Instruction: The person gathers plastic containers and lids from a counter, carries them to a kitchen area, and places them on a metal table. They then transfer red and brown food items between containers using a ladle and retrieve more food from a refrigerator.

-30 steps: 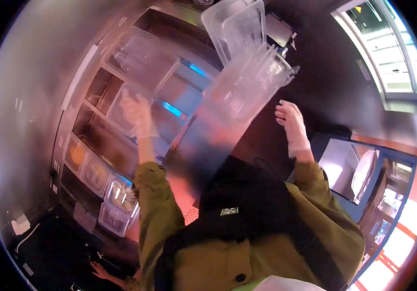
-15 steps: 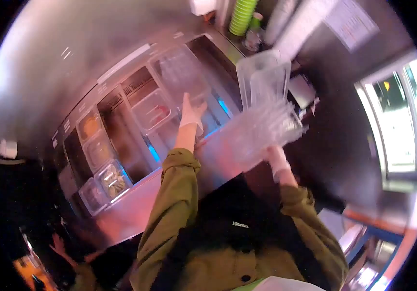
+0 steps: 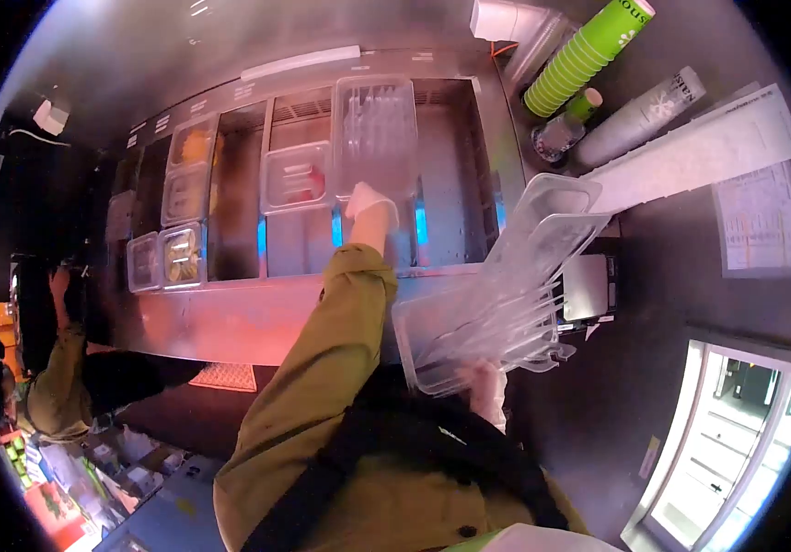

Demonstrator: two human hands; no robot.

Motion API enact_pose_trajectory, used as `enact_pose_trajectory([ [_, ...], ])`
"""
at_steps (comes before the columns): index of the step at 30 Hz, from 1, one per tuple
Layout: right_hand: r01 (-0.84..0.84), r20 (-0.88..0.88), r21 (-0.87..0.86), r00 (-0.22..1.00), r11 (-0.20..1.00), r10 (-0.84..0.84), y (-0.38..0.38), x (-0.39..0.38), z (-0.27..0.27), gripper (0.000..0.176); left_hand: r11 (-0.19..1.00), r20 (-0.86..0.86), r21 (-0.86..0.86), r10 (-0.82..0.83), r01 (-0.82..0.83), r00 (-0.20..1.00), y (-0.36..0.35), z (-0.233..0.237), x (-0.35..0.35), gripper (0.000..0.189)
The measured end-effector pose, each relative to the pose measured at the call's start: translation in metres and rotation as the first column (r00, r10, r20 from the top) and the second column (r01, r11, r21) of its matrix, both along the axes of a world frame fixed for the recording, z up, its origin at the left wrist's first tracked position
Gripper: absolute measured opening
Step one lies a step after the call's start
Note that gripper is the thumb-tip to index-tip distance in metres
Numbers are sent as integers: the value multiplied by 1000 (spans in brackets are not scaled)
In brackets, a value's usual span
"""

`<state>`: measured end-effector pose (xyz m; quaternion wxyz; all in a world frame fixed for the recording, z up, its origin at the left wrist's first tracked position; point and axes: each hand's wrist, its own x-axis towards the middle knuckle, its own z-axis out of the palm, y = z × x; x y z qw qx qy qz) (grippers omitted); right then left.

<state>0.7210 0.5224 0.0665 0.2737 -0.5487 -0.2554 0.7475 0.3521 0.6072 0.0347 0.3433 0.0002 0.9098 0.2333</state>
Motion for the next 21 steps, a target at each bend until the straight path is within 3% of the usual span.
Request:
enact_pose_trajectory([
  [6,-87,139,44,987,995,80,13,9,-2,29,995,-131,96,11,1,991,-8,23,12,34],
  [9,-65,69,95,996,993,58,20,7,4,30,968,-141,251,17,19,990,-10,26,15,32],
  [11,-99,103,79,991,992,90,24,10,0,36,912,16,410,-16,8,1000,-19,-40,-14,32],
  [12,-111,119,64,988,992,103,24,12,-3,39,878,93,478,-47,-4,995,-20,-35,-16,32],
  [14,-125,121,32,985,992,120,23,22,-13,41,907,-60,353,-225,232,972,-25,-27,-12,31],
  [15,-135,119,46,985,990,129,25,23,-15,41,899,-127,276,-317,341,940,-27,-1,-4,31],
  [18,-119,133,50,985,992,111,28,22,-19,42,976,-129,197,-62,87,990,-28,63,21,31],
  [21,-118,83,52,990,992,113,30,27,-23,41,977,-309,132,-122,169,943,-44,50,10,36],
])
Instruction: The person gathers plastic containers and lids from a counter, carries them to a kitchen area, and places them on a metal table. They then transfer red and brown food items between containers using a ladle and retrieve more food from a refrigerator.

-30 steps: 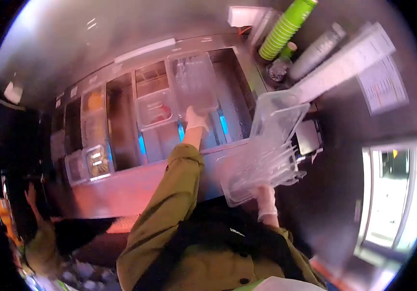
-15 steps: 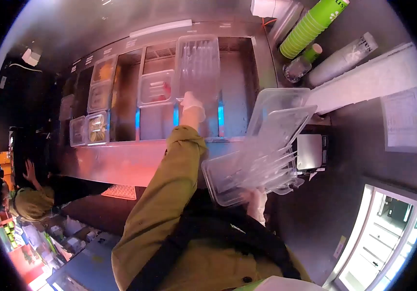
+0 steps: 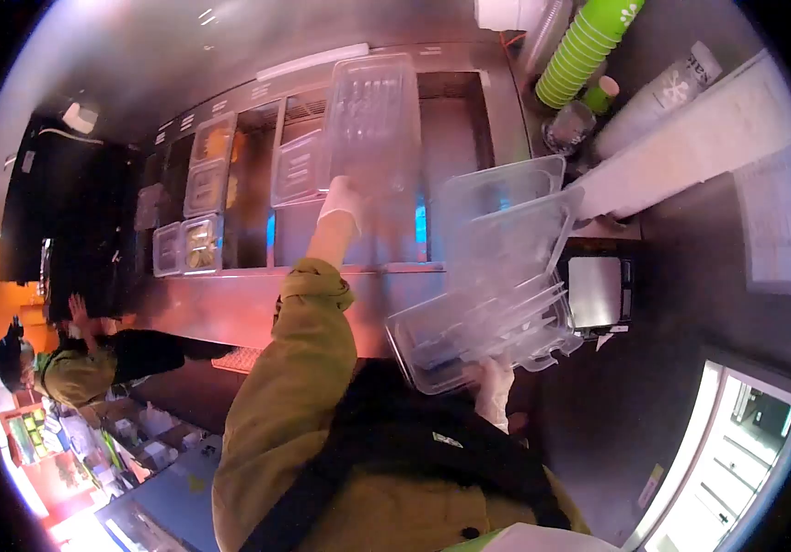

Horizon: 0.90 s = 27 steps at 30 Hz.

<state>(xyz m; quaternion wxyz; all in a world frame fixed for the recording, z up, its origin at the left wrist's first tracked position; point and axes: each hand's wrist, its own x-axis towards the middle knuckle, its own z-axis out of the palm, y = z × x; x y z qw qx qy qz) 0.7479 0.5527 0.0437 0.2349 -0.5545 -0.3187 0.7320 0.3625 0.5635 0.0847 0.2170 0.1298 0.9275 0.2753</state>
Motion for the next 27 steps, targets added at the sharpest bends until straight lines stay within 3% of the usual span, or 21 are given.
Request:
enact_pose_trajectory([
  [2,-8,26,-9,1000,1000,8,2,-3,1,43,903,-220,133,-375,409,900,-27,-71,-48,38],
  [4,79,1,-22,997,997,-79,3,-10,7,42,852,-258,90,-481,517,838,-45,-49,-54,40],
  [5,118,-8,-31,993,993,-118,3,-11,8,41,899,-173,20,-428,438,887,-42,-31,-47,41],
  [6,53,7,-90,999,994,-53,5,-3,-3,51,931,-90,-51,-364,361,927,-36,3,-35,41],
  [9,20,83,-34,996,999,-17,8,-1,-7,60,970,63,-66,-230,234,971,-34,63,-8,39],
  [10,4,109,-20,994,1000,-2,10,-10,12,67,917,-80,-111,-393,383,916,-44,33,-19,38],
  [11,-2,129,-11,992,1000,3,12,-10,11,67,843,-208,-181,-536,506,818,-59,-19,-34,38],
  [13,-18,175,-1,984,1000,18,12,-3,8,68,599,-261,-469,-796,649,546,-84,-25,-28,38],
  [15,-71,224,43,973,997,60,10,-7,20,38,190,-43,-770,-968,609,248,-93,55,-3,41],
  [16,-94,246,65,966,993,76,9,-10,27,25,287,-128,-770,-944,569,303,-108,42,-6,41],
  [18,-114,195,31,975,993,106,7,-11,34,20,464,-291,-747,-873,477,392,-153,-5,-16,41],
  [20,-104,193,-4,976,995,103,6,-13,43,19,340,-304,-884,-939,319,159,-199,-16,-18,36],
  [22,-150,224,0,964,989,146,4,-7,32,20,227,-193,-935,-970,274,146,-232,-14,-9,33],
  [23,-177,240,4,956,984,170,5,-2,21,21,180,-100,-926,-965,331,243,-242,4,4,32],
  [25,-324,256,189,928,927,272,6,12,-2,22,180,-65,-921,-946,346,318,-272,18,29,32],
  [26,-374,237,282,919,883,314,4,19,-7,23,217,-125,-929,-946,299,298,-295,23,40,33],
  [27,-377,236,270,918,886,319,2,17,-5,24,253,-182,-934,-945,251,273,-319,25,52,34],
])
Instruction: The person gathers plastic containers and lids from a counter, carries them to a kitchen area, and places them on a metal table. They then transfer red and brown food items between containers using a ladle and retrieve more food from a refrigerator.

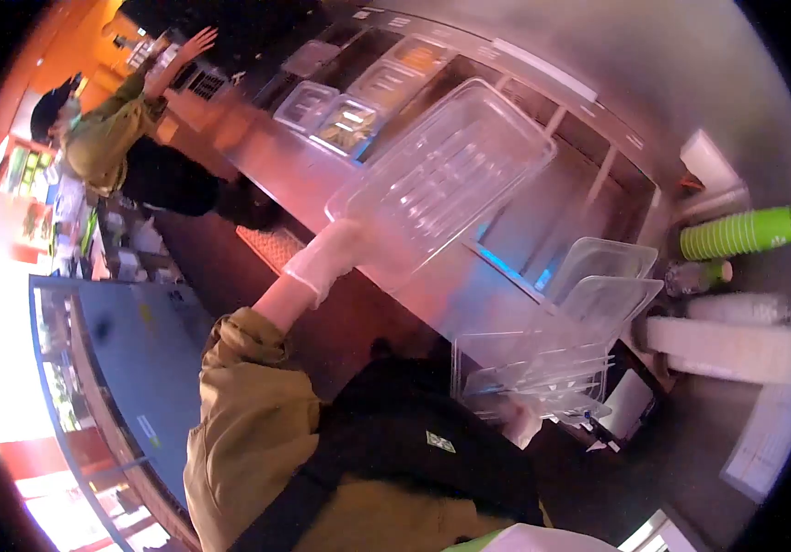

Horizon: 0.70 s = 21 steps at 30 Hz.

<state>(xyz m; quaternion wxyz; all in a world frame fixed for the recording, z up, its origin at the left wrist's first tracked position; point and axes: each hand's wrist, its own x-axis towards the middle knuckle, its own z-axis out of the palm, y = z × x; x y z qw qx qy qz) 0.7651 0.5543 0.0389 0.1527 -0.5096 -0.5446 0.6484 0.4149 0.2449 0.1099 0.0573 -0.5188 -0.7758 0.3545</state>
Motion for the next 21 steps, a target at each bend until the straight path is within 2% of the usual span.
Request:
enact_pose_trajectory([
  [1,-2,3,-12,1000,1000,2,-3,-3,3,26,940,270,269,135,-209,953,-26,-7,13,32],
  [2,66,66,-114,996,991,-59,-5,-13,17,29,769,539,452,167,-451,826,-58,-25,27,30],
  [3,142,137,-210,984,967,-114,-10,-20,24,33,518,759,517,92,-682,645,-92,-49,40,29],
  [4,125,121,-187,987,974,-104,-16,-21,24,38,230,891,452,-76,-862,447,-124,-73,55,27],
  [5,109,104,-163,990,981,-93,-19,-23,20,43,-44,912,271,-306,-962,271,-150,-93,70,26],
  [7,46,58,-138,998,989,-39,-22,-25,9,51,-249,817,-7,-559,-968,138,-172,-70,105,28],
  [8,-4,30,-136,1000,991,8,-20,-21,-5,54,-332,730,-151,-673,-931,121,-183,-57,123,29],
  [9,-56,2,-133,998,989,57,-23,-20,-11,57,-328,667,-289,-743,-900,57,-196,-33,144,32],
  [12,-198,65,-35,978,980,200,-59,-46,16,56,-403,815,-227,-577,-887,54,-255,-56,210,50],
  [13,-253,41,-26,966,967,254,-68,-53,26,53,-421,911,-144,-410,-895,46,-249,-16,225,53],
  [14,-311,18,-20,950,950,312,-81,-61,33,51,-427,974,-66,-225,-902,36,-253,4,242,57],
  [15,-368,-3,-13,930,930,368,-98,-67,37,48,-555,822,-302,-563,-775,83,-273,-3,265,61],
  [16,-430,21,-2,903,903,430,-114,-76,40,45,-579,574,-543,-785,-608,235,-292,-11,288,65],
  [18,-550,77,15,833,835,547,-153,-97,52,39,-622,494,-687,-779,-377,385,-308,9,317,68],
  [21,-671,-31,-53,741,739,671,-228,-116,92,30,-672,509,-728,-662,-136,550,-345,-20,383,71],
])
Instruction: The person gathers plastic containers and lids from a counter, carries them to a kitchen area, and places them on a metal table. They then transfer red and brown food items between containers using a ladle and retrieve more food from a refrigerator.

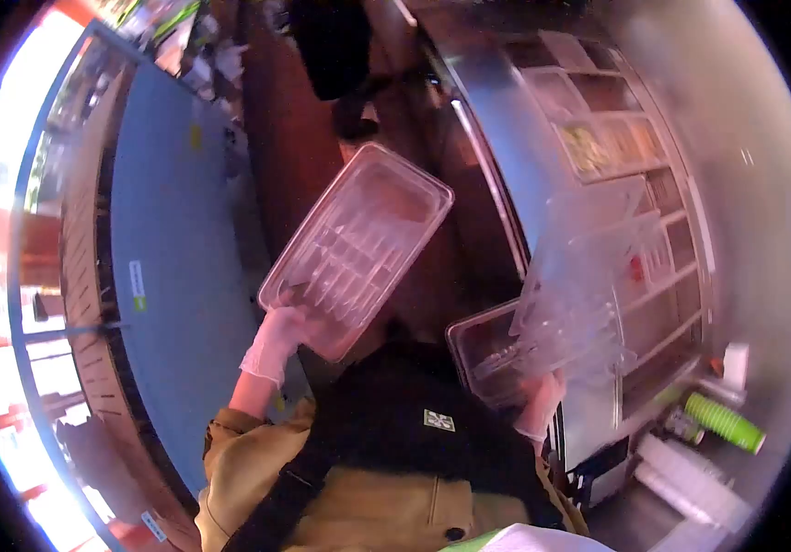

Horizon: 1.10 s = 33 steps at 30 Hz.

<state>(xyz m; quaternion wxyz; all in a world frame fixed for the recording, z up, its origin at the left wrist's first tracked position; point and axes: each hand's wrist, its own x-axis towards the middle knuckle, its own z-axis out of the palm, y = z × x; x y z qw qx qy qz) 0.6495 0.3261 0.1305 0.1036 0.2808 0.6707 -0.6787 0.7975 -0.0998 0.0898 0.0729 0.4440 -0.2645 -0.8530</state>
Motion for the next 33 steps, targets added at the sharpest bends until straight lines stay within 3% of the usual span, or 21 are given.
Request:
enact_pose_trajectory([
  [5,-236,-16,-27,972,971,236,-106,-45,-18,22,968,5,0,251,-251,968,-62,-25,78,67],
  [7,-326,-32,-82,945,942,324,-147,-69,-21,23,952,0,-53,301,-301,954,-71,-6,84,66],
  [10,-523,-60,-98,853,847,519,-219,-102,-25,24,914,73,-59,404,-400,912,-101,16,86,63],
  [12,-631,-21,-56,775,774,631,-273,-129,-18,21,904,23,-105,420,-415,907,-122,12,86,55],
  [15,-770,-104,5,635,639,766,-352,-162,-34,19,876,-13,-147,463,-460,886,-154,8,82,50],
  [16,-774,-81,-62,633,630,770,-380,-173,-32,17,863,-2,-133,491,-487,871,-165,10,76,49],
  [19,-838,-42,-37,546,544,837,-469,-208,-26,19,833,31,-118,547,-540,837,-207,22,46,48],
  [20,-823,-26,-198,548,533,836,-491,-222,-28,24,826,38,-103,560,-554,828,-223,27,36,47],
  [23,-888,3,-51,458,458,889,-578,-260,-22,29,814,48,-34,581,-580,813,-292,38,-13,46],
  [24,-861,-11,-124,498,492,867,-612,-272,-12,28,815,35,-9,580,-580,814,-318,37,-28,45],
  [28,-899,-24,-83,433,430,901,-697,-315,1,24,884,-112,55,468,-465,876,-400,7,-51,35],
  [31,-925,-66,32,377,379,924,-767,-360,-11,24,790,26,-417,504,-449,863,-452,-11,-98,28],
  [32,-916,-111,56,390,397,914,-788,-373,-17,25,761,38,-442,545,-475,838,-469,10,-128,22],
  [33,-906,-150,79,402,416,903,-811,-378,-10,25,779,114,-569,389,-261,914,-495,18,-144,19],
])
